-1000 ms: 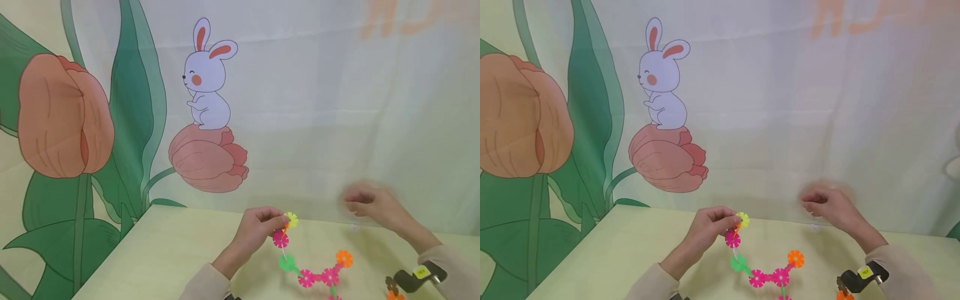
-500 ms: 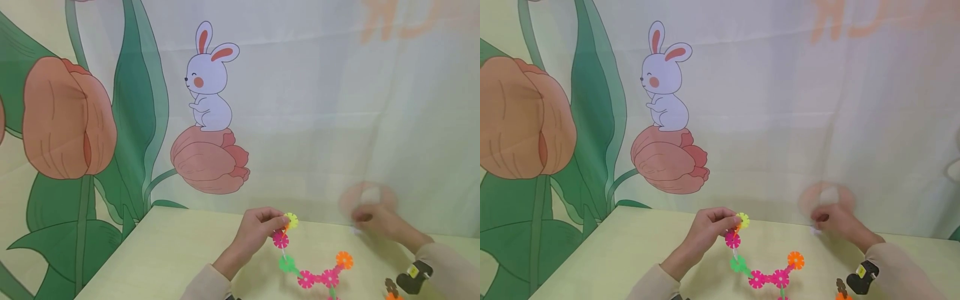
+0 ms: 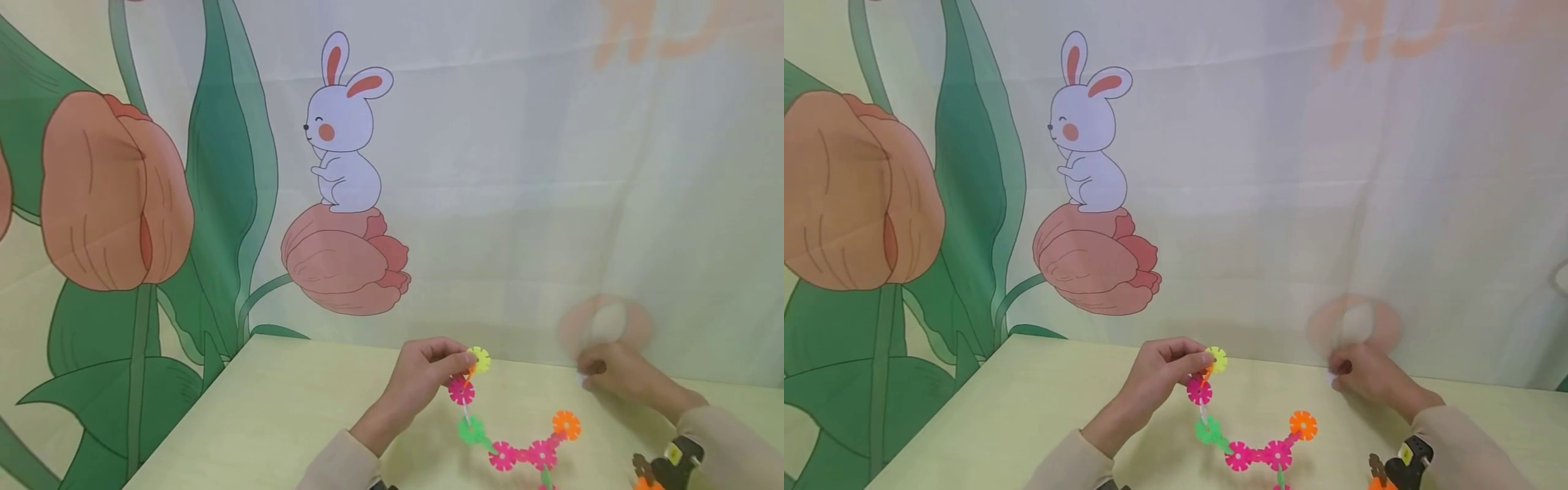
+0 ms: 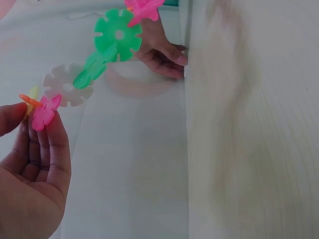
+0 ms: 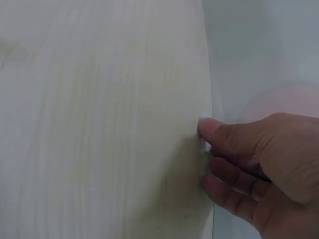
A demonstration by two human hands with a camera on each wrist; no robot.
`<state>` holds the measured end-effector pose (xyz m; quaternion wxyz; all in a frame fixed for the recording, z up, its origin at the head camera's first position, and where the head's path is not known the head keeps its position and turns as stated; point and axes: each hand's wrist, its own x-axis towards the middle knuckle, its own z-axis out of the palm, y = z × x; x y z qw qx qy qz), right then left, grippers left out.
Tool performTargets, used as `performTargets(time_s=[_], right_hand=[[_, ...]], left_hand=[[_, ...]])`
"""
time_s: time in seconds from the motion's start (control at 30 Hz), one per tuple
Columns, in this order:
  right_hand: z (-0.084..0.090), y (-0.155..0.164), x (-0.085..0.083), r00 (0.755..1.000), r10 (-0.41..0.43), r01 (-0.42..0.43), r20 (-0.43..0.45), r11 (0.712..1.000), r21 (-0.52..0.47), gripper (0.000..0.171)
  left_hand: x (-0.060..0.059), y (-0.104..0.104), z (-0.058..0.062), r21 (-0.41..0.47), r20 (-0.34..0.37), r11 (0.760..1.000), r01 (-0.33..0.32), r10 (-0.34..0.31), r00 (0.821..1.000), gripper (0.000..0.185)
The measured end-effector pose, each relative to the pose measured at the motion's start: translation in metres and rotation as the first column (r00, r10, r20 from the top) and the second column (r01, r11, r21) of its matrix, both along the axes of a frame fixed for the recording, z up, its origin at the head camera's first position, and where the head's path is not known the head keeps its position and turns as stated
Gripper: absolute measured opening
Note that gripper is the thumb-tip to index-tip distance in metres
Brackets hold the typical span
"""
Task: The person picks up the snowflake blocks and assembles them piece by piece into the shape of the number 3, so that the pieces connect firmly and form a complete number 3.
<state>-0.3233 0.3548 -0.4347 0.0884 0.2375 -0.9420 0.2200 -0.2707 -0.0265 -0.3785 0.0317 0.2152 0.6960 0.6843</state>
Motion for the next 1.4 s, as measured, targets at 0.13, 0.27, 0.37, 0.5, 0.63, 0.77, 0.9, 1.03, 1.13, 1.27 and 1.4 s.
performTargets(time_s=[0.13,0.27,0.37,0.5,0.63,0.77,0.9,1.03,1.13,1.27,1.4], right_hand=[[0.002,0.000,0.002,0.998,-0.012,0.013,0.061,1.000,-0.004,0.015],[0.002,0.001,0.005,0.996,-0.020,0.021,0.087,1.000,-0.018,0.013],[0.003,-0.002,0.006,0.997,-0.015,0.018,0.073,0.999,-0.028,0.015],[0.004,-0.011,0.006,0.998,0.025,-0.022,0.060,0.999,-0.049,0.021],[0.008,-0.022,0.002,0.992,0.099,-0.094,0.082,0.993,-0.071,0.026],[0.009,-0.029,-0.004,0.986,0.121,-0.117,0.112,0.992,-0.043,0.022],[0.007,-0.033,-0.007,0.989,0.090,-0.091,0.117,0.996,0.004,0.016],[0.008,-0.035,-0.008,0.992,0.062,-0.067,0.113,0.997,0.033,0.021],[0.010,-0.036,-0.007,0.990,0.046,-0.050,0.130,0.998,0.026,0.027],[0.014,-0.035,-0.002,0.980,0.047,-0.036,0.193,0.998,-0.058,0.029],[0.032,-0.037,0.006,0.968,0.063,-0.014,0.244,0.980,-0.197,0.022]], left_hand=[[-0.001,0.000,-0.001,-0.001,0.001,1.000,0.003,-0.003,1.000,0.018],[-0.001,0.000,-0.001,0.001,-0.001,1.000,0.008,-0.008,1.000,0.018],[-0.001,-0.001,-0.001,0.005,-0.001,1.000,0.011,-0.011,1.000,0.018],[0.000,-0.001,-0.001,0.008,0.007,1.000,0.013,-0.013,1.000,0.017],[-0.001,-0.001,-0.002,0.008,0.012,1.000,0.016,-0.017,1.000,0.018],[-0.002,-0.001,-0.002,0.000,0.010,1.000,0.016,-0.016,1.000,0.018],[-0.002,-0.001,-0.002,-0.009,0.003,1.000,0.015,-0.015,1.000,0.018],[-0.002,-0.002,0.000,-0.012,-0.005,1.000,0.012,-0.012,1.000,0.018],[-0.002,-0.003,0.001,-0.010,-0.004,1.000,0.012,-0.012,1.000,0.018],[-0.001,-0.004,0.000,-0.001,0.003,1.000,0.020,-0.020,1.000,0.018],[-0.001,-0.004,0.001,0.007,0.006,1.000,0.026,-0.026,1.000,0.018]])
